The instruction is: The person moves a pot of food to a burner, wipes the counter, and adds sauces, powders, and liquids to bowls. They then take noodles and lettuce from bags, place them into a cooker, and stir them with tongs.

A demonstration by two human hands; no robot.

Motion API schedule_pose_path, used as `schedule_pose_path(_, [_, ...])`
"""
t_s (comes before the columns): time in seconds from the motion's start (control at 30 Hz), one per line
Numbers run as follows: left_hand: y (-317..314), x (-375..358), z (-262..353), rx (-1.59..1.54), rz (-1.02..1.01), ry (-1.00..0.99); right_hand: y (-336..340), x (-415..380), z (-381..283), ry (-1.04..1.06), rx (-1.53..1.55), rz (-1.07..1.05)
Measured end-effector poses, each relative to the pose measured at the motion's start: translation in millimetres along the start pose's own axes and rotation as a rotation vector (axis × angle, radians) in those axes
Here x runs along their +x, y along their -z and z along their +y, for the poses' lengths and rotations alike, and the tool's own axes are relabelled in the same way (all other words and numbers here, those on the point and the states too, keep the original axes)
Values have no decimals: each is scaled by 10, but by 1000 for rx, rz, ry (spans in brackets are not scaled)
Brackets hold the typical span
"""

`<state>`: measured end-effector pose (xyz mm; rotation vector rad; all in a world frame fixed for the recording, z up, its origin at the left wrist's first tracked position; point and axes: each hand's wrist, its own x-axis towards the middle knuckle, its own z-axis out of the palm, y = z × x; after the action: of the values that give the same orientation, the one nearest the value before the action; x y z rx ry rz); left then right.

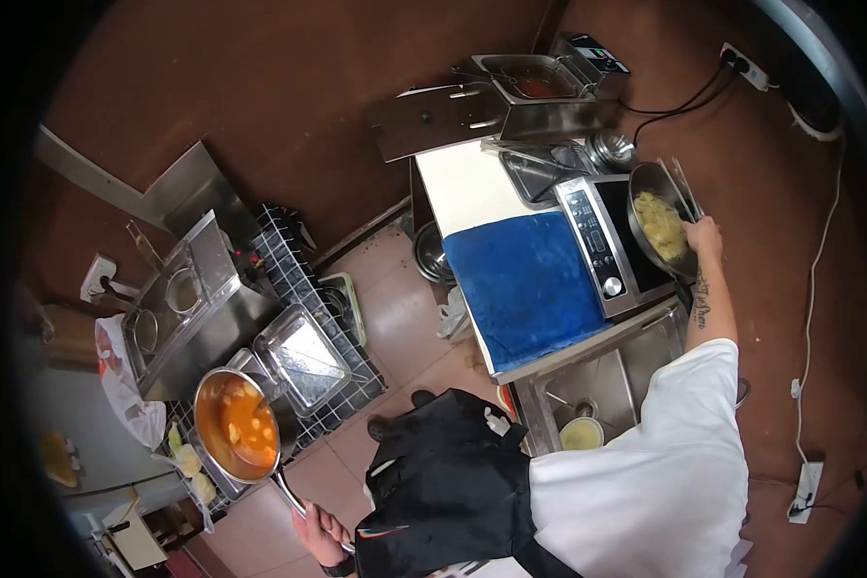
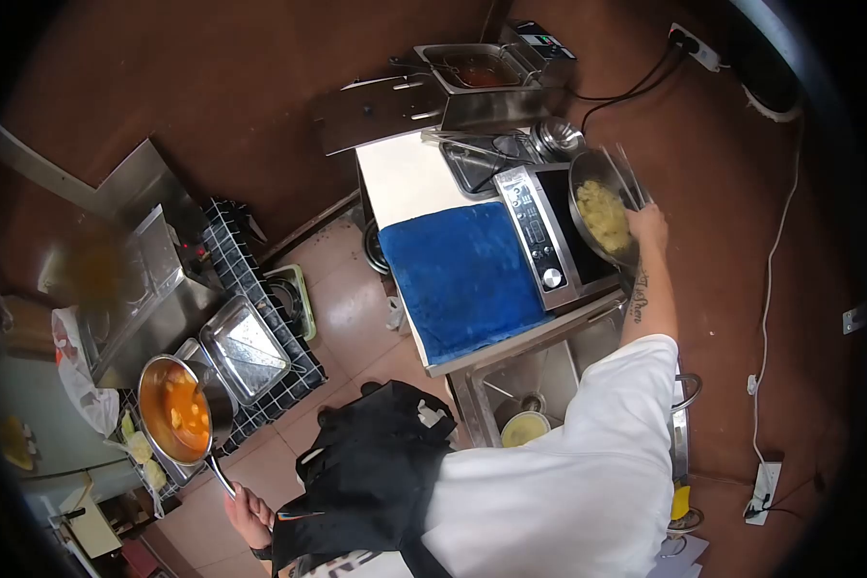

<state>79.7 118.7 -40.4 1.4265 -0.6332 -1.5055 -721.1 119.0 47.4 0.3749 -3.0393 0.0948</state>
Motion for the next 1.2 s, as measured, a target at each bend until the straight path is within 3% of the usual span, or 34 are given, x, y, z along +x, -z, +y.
schedule_pose_path(0.53, [108,-209,33,-113,121,-87,-37,105,124,-3,-35,39])
schedule_pose_path(0.57, [218,-218,-59,-136,187,-20,163,-43,-10,75,9,64])
schedule_pose_path(0.6, [317,-277,-103,-174,293,37,244,-240,-271,212,153,235])
schedule_pose_path(0.63, [250,-313,-5,-173,254,29,239,-288,-462,302,357,160])
schedule_pose_path(0.67, [227,-341,33,-166,231,22,-292,267,-372,536,598,154])
schedule_pose_path(0.7, [230,-373,49,-183,267,12,-571,258,-607,644,588,240])
schedule_pose_path(0.77, [286,-470,83,-221,351,-7,-729,-904,-1477,782,685,8])
schedule_pose_path(0.83, [409,-550,84,-284,311,-27,-1192,-2075,-2134,869,876,-527])
schedule_pose_path(0.87, [461,-615,57,-301,350,-38,-1002,-2956,-2500,860,716,-700])
schedule_pose_path(0.9, [541,-654,31,-306,357,-36,-963,-3689,-2737,1035,699,-760])
schedule_pose_path(0.93, [628,-692,8,-312,364,-36,-1276,-4135,-2894,1106,572,-878])
schedule_pose_path(0.97, [704,-743,-25,-330,399,-50,-1095,-4744,-3038,1246,374,-946])
schedule_pose_path(1.03, [885,-824,-97,-356,431,-30,-1664,-5568,-3227,1641,132,-909])
schedule_pose_path(1.13, [1234,-942,-218,-380,457,-81,-2077,-6641,-3590,1712,-197,-843])
schedule_pose_path(1.2, [1512,-1039,-254,-455,490,-34,-2789,-6992,-3852,1982,-44,-900])
